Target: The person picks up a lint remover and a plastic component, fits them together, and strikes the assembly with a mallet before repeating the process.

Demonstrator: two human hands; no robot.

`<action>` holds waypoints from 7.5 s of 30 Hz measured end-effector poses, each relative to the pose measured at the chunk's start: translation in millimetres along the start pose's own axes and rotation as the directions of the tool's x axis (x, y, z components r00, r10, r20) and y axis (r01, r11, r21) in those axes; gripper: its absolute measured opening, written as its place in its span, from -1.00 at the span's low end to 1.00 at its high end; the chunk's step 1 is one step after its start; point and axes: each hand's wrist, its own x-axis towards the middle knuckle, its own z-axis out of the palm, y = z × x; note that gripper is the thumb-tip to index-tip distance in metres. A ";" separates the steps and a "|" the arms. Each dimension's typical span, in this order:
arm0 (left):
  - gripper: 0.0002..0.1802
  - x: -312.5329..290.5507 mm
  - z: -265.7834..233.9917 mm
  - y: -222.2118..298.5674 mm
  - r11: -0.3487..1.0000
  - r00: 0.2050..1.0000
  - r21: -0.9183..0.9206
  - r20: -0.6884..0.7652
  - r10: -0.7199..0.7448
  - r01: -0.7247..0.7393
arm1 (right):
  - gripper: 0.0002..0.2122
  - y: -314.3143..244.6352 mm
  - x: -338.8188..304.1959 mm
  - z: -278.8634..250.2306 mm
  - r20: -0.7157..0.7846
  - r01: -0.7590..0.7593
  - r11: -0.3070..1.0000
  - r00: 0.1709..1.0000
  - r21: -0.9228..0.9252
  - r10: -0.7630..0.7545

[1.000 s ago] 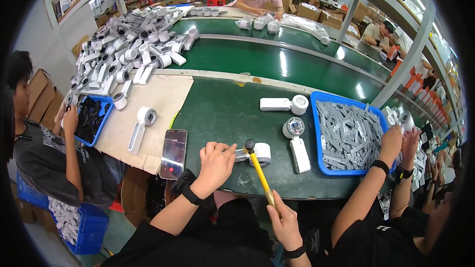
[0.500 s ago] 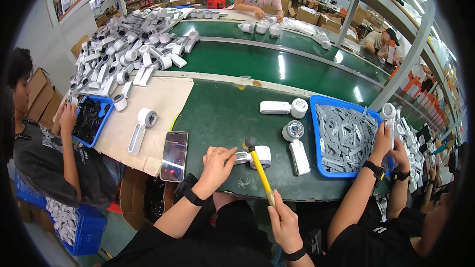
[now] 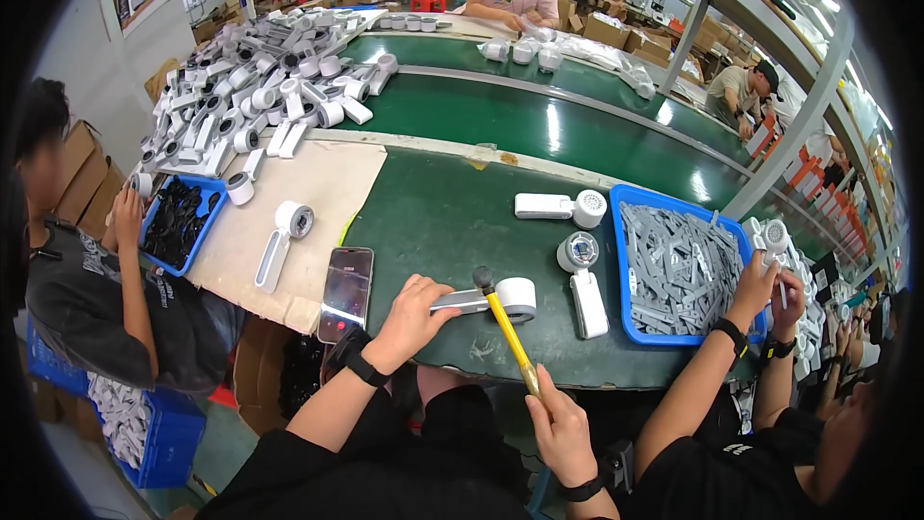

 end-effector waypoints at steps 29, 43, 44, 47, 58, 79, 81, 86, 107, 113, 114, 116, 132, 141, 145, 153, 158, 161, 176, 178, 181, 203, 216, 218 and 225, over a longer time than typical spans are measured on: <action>-0.64 -22.0 8.5 0.1 0.903 0.903 -0.156 -0.100 -0.419 0.401 | -0.60 -21.6 6.7 6.7 0.146 -0.095 0.995 0.984 -0.026 0.098; -0.63 -22.6 11.8 -1.7 0.883 0.879 0.037 -0.123 -0.461 0.468 | -0.58 -28.6 4.6 16.1 0.227 0.077 0.995 0.972 -0.065 -0.060; -0.64 -21.3 12.0 -1.6 0.870 0.870 0.071 -0.119 -0.478 0.487 | -0.58 -26.0 8.3 19.1 0.229 0.065 0.997 0.972 -0.043 -0.054; -0.65 -20.8 10.9 2.6 0.865 0.869 0.106 -0.133 -0.477 0.491 | -0.59 -26.5 2.6 15.6 0.199 0.003 1.000 0.980 0.031 -0.009; -0.62 -27.5 16.7 1.9 0.876 0.873 0.067 -0.155 -0.463 0.477 | -0.57 -36.8 -3.5 5.6 0.162 -0.080 0.994 0.985 0.080 0.067; -0.65 -26.6 14.4 6.6 0.892 0.891 0.094 -0.161 -0.426 0.443 | -0.57 -1.1 2.6 4.8 0.122 0.012 0.999 0.992 0.036 -0.017; -0.65 -29.5 15.1 9.0 0.894 0.893 0.103 -0.173 -0.416 0.436 | -0.58 -1.5 -1.2 11.0 0.127 0.167 0.986 0.978 -0.003 -0.165; -0.63 -27.4 13.8 2.5 0.875 0.889 0.167 -0.156 -0.431 0.454 | -0.58 -13.7 4.3 10.3 0.276 0.050 0.997 0.961 -0.056 -0.032; -0.63 -28.2 13.4 9.9 0.895 0.905 0.160 -0.170 -0.391 0.416 | -0.60 13.2 -0.3 4.8 0.031 0.006 1.000 1.000 0.021 -0.007; -0.61 -43.4 8.9 11.0 0.934 0.943 0.135 -0.024 -0.332 0.332 | -0.55 10.1 -8.9 -2.0 0.056 -0.137 0.909 0.991 0.392 0.126; -0.58 -47.3 9.4 17.5 0.932 0.933 -0.050 -0.021 -0.360 0.358 | -0.54 9.6 -10.4 -3.3 0.025 -0.083 0.909 0.996 0.409 0.080; -0.51 -46.7 -4.5 36.2 0.618 0.797 -0.511 0.293 -0.528 0.597 | -0.53 12.6 -17.1 -4.4 0.007 -0.081 0.880 0.996 0.468 0.088; -0.72 -60.7 -3.2 19.3 0.967 0.954 0.076 -0.202 -0.224 0.243 | -0.54 10.9 -26.3 -0.3 0.062 0.018 0.967 0.997 0.256 -0.035; -0.72 -62.6 -4.0 18.1 0.970 0.953 0.045 -0.203 -0.226 0.240 | -0.57 -9.1 -27.6 1.9 0.092 0.047 0.991 0.994 0.125 -0.059; -0.67 -58.0 -4.2 19.7 0.966 0.959 0.113 -0.190 -0.210 0.233 | -0.57 3.8 -22.6 1.6 0.190 -0.075 0.994 0.980 0.075 0.059; -0.69 -50.8 2.5 18.8 0.978 0.965 -0.011 -0.163 -0.206 0.207 | -0.55 10.5 -19.8 3.3 0.139 0.009 0.993 0.990 0.119 -0.026; -0.73 -49.4 4.5 17.0 0.989 0.972 -0.027 -0.185 -0.146 0.144 | -0.56 2.6 -23.7 0.2 0.074 0.117 0.993 0.990 0.036 -0.119; -0.74 -53.0 6.2 13.0 0.990 0.974 0.026 -0.185 -0.132 0.139 | -0.57 -10.8 -22.2 -5.1 0.210 -0.032 0.998 0.977 -0.052 0.043; -0.70 -71.5 1.2 10.1 0.982 0.945 0.068 -0.289 -0.150 0.177 | -0.59 -21.7 -20.2 -3.5 0.210 -0.029 1.000 0.977 -0.012 0.031; -0.68 -71.3 0.8 11.4 0.980 0.943 0.054 -0.286 -0.167 0.190 | -0.58 -26.7 -23.5 -4.4 0.214 -0.031 0.999 0.976 -0.025 0.036; -0.66 -69.7 1.8 9.7 0.979 0.945 0.048 -0.277 -0.176 0.197 | -0.57 -21.6 -24.7 4.3 0.258 0.135 0.989 0.959 -0.066 -0.114; -0.70 -70.7 2.0 10.8 0.973 0.942 0.039 -0.261 -0.211 0.229 | -0.60 -22.3 -32.9 0.3 0.203 -0.001 0.998 0.979 0.067 -0.013; -0.73 -68.1 0.4 12.3 0.977 0.950 0.088 -0.263 -0.166 0.196 | -0.56 -7.5 -31.4 4.3 0.122 0.144 0.989 0.982 -0.009 -0.142; -0.73 -67.4 1.1 12.3 0.977 0.951 0.082 -0.257 -0.170 0.197 | -0.58 -6.9 -31.4 1.6 0.067 -0.027 0.998 0.997 0.056 0.023; -0.74 -67.4 1.4 9.1 0.975 0.952 0.098 -0.254 -0.169 0.199 | -0.60 -10.6 -18.8 -2.0 0.046 0.073 0.990 0.997 -0.118 -0.068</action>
